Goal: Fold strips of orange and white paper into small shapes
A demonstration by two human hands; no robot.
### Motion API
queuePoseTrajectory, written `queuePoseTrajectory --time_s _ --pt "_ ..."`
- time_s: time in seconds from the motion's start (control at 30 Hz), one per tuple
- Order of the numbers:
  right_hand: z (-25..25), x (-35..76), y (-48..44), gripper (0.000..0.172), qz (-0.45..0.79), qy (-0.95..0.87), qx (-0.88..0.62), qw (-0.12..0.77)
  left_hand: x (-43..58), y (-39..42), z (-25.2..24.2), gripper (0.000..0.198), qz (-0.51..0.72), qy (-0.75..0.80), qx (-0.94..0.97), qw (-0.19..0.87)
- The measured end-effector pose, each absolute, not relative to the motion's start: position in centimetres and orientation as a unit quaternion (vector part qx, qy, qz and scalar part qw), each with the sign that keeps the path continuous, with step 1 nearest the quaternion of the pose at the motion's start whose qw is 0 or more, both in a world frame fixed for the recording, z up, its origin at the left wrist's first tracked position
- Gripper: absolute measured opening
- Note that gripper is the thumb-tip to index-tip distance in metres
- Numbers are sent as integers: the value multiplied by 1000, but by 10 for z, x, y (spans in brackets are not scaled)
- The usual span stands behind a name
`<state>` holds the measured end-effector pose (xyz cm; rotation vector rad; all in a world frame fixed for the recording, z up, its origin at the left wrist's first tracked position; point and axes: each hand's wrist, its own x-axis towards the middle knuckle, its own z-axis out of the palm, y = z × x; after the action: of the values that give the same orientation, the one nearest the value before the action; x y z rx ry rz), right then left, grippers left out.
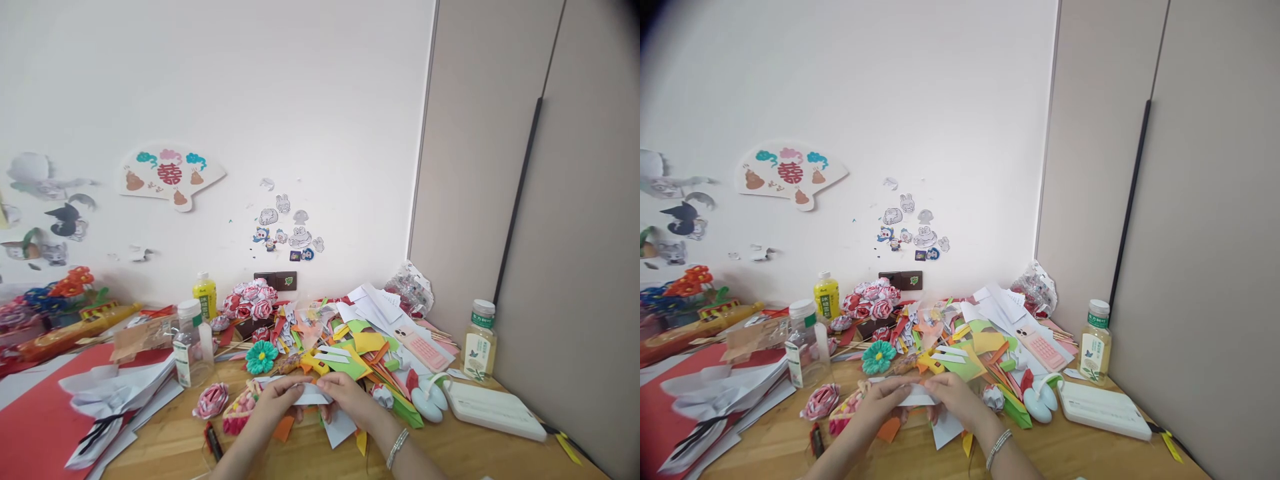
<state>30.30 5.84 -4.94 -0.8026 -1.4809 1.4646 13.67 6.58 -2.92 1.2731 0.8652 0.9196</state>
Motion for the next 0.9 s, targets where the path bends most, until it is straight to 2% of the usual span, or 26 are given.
queuePoseTrajectory --time_s 0.23,0.33,0.53,0.77,0.9 --pt "-52 305 60 35 582 -587 -329 457 134 70 -34 49 385 317 545 674" --pt "-53 306 62 37 579 -580 -333 467 133 74 -37 54 386 331 546 666" --pt "-49 309 63 29 583 -596 -319 450 132 78 -37 56 414 339 540 650" --pt "-49 308 62 36 561 -611 -332 450 132 78 -37 59 418 351 542 640" --pt "-51 308 64 31 549 -609 -348 455 134 76 -35 60 405 364 552 632"
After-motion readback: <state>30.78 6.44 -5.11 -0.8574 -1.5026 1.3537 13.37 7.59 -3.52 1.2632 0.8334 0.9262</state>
